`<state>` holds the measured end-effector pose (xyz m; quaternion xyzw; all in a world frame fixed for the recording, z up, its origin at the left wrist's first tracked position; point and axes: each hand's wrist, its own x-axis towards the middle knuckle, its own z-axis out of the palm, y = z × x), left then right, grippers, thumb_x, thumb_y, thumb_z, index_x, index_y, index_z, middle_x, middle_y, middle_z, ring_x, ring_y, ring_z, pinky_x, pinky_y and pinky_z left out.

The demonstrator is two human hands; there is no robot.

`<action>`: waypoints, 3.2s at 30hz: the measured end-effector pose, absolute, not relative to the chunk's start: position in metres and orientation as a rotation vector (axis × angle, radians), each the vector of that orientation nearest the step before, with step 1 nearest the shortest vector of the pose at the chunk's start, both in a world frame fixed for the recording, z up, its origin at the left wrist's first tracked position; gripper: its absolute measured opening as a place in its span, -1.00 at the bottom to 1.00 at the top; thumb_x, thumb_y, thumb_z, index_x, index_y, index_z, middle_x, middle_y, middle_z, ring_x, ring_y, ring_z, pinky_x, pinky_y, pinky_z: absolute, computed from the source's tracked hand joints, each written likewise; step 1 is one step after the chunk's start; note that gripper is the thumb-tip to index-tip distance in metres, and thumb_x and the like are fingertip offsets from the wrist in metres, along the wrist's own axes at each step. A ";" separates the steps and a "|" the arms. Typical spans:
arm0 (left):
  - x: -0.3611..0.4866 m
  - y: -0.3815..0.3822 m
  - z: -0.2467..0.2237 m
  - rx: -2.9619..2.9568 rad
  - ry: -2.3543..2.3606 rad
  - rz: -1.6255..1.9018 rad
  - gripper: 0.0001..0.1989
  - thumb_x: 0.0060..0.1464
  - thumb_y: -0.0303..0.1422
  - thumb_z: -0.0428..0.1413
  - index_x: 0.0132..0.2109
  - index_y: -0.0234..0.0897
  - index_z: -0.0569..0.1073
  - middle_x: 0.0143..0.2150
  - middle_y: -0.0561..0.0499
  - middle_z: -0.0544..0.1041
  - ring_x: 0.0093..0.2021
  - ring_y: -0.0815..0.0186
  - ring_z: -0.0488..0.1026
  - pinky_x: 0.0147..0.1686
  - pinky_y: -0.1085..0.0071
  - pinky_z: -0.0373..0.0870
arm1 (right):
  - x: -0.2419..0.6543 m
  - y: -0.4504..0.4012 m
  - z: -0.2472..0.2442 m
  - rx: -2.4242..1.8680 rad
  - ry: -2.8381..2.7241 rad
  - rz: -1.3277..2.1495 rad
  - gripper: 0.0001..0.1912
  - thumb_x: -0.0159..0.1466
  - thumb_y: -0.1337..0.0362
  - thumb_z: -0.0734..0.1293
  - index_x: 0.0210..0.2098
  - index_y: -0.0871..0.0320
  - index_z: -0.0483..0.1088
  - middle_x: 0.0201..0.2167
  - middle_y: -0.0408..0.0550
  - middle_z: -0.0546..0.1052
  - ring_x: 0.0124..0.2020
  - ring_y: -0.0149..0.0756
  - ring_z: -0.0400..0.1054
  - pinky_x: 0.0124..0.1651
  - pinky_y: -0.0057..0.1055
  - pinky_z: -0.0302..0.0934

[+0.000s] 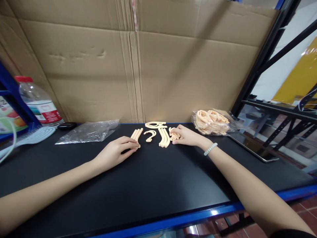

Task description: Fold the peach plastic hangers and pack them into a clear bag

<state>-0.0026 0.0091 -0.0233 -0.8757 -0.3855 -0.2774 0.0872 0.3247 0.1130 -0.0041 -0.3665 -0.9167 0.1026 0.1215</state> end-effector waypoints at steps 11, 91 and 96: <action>-0.002 0.006 -0.023 -2.515 -1.244 -0.802 -0.79 0.21 -0.36 0.03 -0.04 -0.23 0.46 -0.07 -0.07 0.54 -0.08 0.19 0.49 -0.16 0.28 0.48 | 0.310 0.085 0.016 -0.954 -2.447 0.001 -0.68 0.34 0.09 0.19 -0.07 0.16 0.37 -0.20 0.04 0.41 -0.16 -0.18 0.32 -0.06 -0.23 0.22; 0.008 0.146 0.026 -2.458 -1.352 -1.000 -0.89 0.09 -0.38 0.21 -0.28 -0.33 0.44 -0.31 -0.05 0.53 -0.22 0.16 0.49 -0.18 0.23 0.40 | 0.262 0.034 0.006 -0.643 -2.822 0.434 -0.74 0.24 0.28 0.32 -0.53 0.17 0.22 -0.58 -0.24 0.30 -0.55 -0.49 0.14 -0.45 -0.52 -0.01; 0.013 0.094 0.037 -2.305 -1.194 -1.296 -0.88 0.10 -0.40 0.18 -0.32 -0.29 0.36 -0.13 -0.10 0.50 -0.10 0.21 0.45 -0.09 0.24 0.37 | 0.267 0.042 0.013 -0.916 -2.340 0.593 -0.76 0.26 0.24 0.27 -0.51 0.18 0.29 -0.62 -0.19 0.37 -0.59 -0.47 0.24 -0.51 -0.52 0.11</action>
